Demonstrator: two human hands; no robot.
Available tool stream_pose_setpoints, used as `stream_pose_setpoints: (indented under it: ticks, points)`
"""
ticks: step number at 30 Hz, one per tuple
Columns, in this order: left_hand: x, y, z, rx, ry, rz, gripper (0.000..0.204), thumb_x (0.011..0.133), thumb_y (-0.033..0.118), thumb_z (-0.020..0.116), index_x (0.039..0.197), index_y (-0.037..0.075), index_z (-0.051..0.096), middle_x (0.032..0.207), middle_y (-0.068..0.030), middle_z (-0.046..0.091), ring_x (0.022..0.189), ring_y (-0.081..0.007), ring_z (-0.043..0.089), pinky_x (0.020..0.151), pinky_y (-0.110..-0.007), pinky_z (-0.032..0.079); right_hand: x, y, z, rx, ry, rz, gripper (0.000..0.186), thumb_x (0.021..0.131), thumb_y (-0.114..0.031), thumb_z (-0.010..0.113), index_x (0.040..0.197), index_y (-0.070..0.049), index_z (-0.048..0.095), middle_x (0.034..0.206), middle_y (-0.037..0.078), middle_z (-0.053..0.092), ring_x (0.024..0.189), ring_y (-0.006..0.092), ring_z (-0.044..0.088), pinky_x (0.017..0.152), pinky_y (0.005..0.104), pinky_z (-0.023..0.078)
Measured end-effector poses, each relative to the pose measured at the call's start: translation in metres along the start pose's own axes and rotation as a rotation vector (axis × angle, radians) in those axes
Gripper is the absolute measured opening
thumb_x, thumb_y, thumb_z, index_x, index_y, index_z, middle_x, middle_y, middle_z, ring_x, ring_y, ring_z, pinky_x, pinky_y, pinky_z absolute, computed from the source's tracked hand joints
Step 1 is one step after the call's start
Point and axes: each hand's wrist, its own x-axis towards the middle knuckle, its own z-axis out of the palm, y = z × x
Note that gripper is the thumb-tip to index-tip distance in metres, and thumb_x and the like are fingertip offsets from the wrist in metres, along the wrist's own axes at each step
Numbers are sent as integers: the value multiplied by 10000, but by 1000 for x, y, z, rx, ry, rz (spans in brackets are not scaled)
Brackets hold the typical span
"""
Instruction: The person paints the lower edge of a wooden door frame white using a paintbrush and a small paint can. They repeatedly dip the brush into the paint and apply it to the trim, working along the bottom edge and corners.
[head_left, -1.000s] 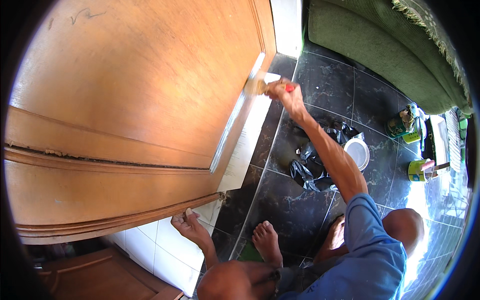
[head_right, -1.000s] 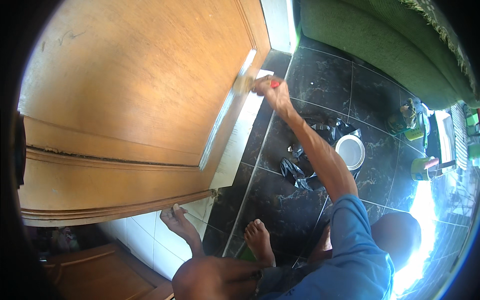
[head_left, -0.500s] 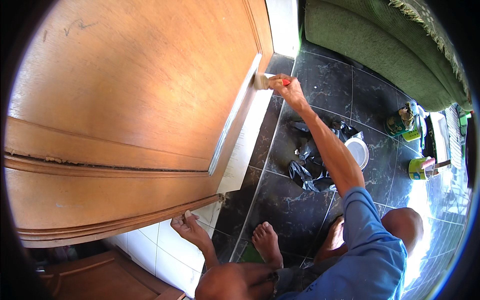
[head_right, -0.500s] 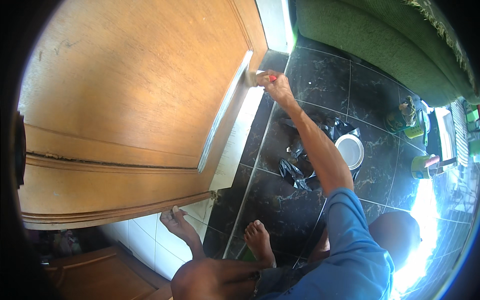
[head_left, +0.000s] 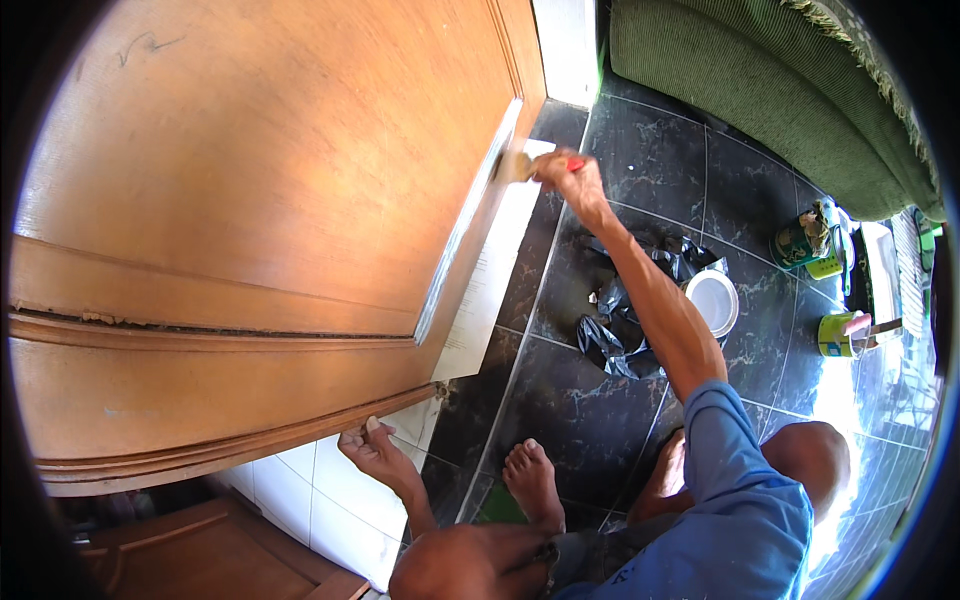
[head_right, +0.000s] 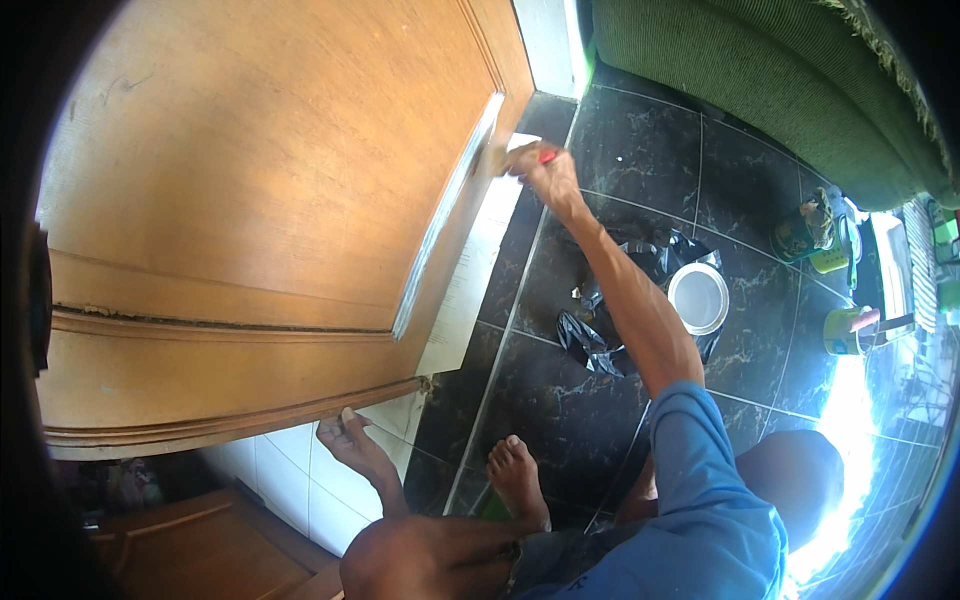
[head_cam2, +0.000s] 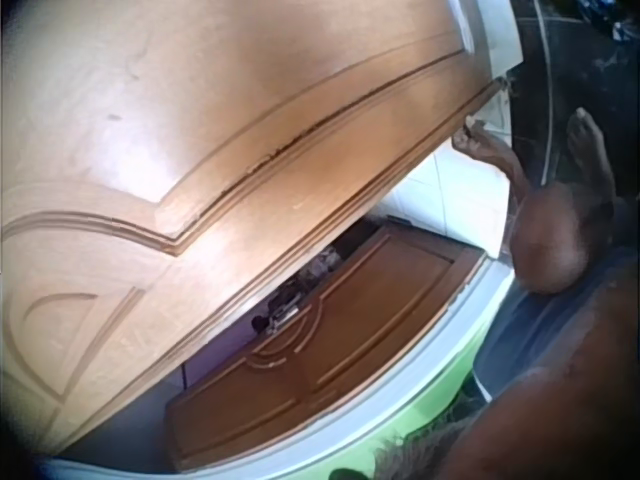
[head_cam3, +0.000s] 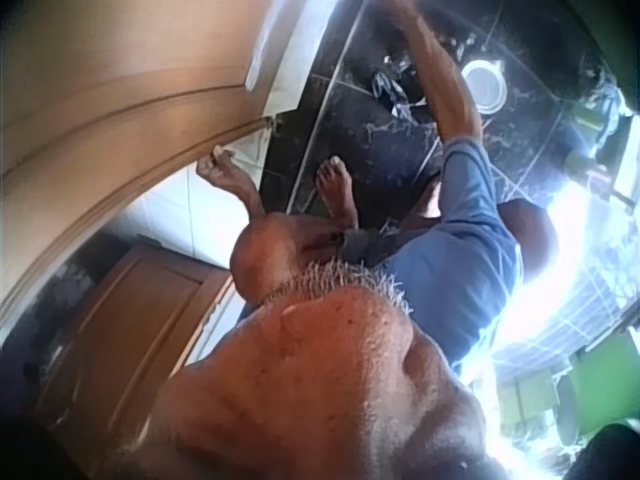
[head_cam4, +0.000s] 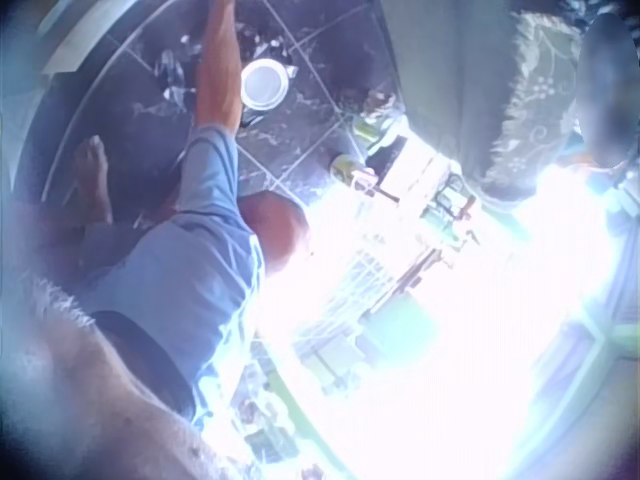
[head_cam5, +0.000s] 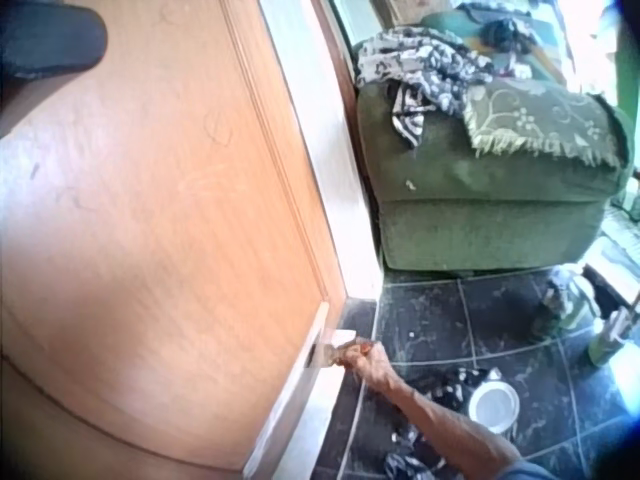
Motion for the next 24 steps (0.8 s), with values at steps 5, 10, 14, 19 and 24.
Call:
stream_pose_setpoints:
  ticks: [5, 10, 14, 19, 24]
  points:
    - [1, 14, 0, 14, 2, -21, 213, 1041, 86, 555, 1184, -38, 458, 1012, -111, 579, 797, -148, 533, 760, -282, 461, -43, -6, 9, -106, -184, 150, 200, 853, -117, 669, 955, 47, 724, 827, 112, 736, 670, 195, 710, 669, 294, 590]
    - [1, 8, -2, 36, -16, -19, 221, 1042, 91, 553, 1191, -40, 457, 1018, -110, 577, 801, -148, 538, 770, -280, 459, -30, 6, 1, -112, 130, 76, 307, 918, -218, 673, 1101, 27, 704, 961, 110, 741, 834, 182, 721, 753, 299, 586]
    - [0, 6, 0, 15, -19, -24, 220, 1040, 88, 553, 1186, -47, 458, 1006, -111, 574, 796, -146, 535, 767, -281, 461, -1, 9, 0, -125, 247, 80, 362, 934, -278, 703, 1167, -1, 693, 1040, 106, 723, 920, 167, 706, 775, 306, 585]
    - [1, 9, -1, 20, -28, -23, 227, 1038, 88, 557, 1186, -50, 454, 1005, -114, 571, 797, -146, 534, 764, -278, 462, -7, 9, -17, 23, -185, 13, 310, 902, -209, 683, 1109, 20, 707, 977, 86, 713, 833, 160, 697, 762, 314, 593]
    - [1, 1, -2, 9, 12, -11, 238, 1039, 94, 559, 1198, -43, 447, 1009, -118, 574, 799, -147, 539, 762, -274, 465, -42, -17, -29, -84, -204, 134, 275, 860, -178, 670, 1032, 33, 712, 884, 81, 720, 721, 148, 676, 730, 290, 586]
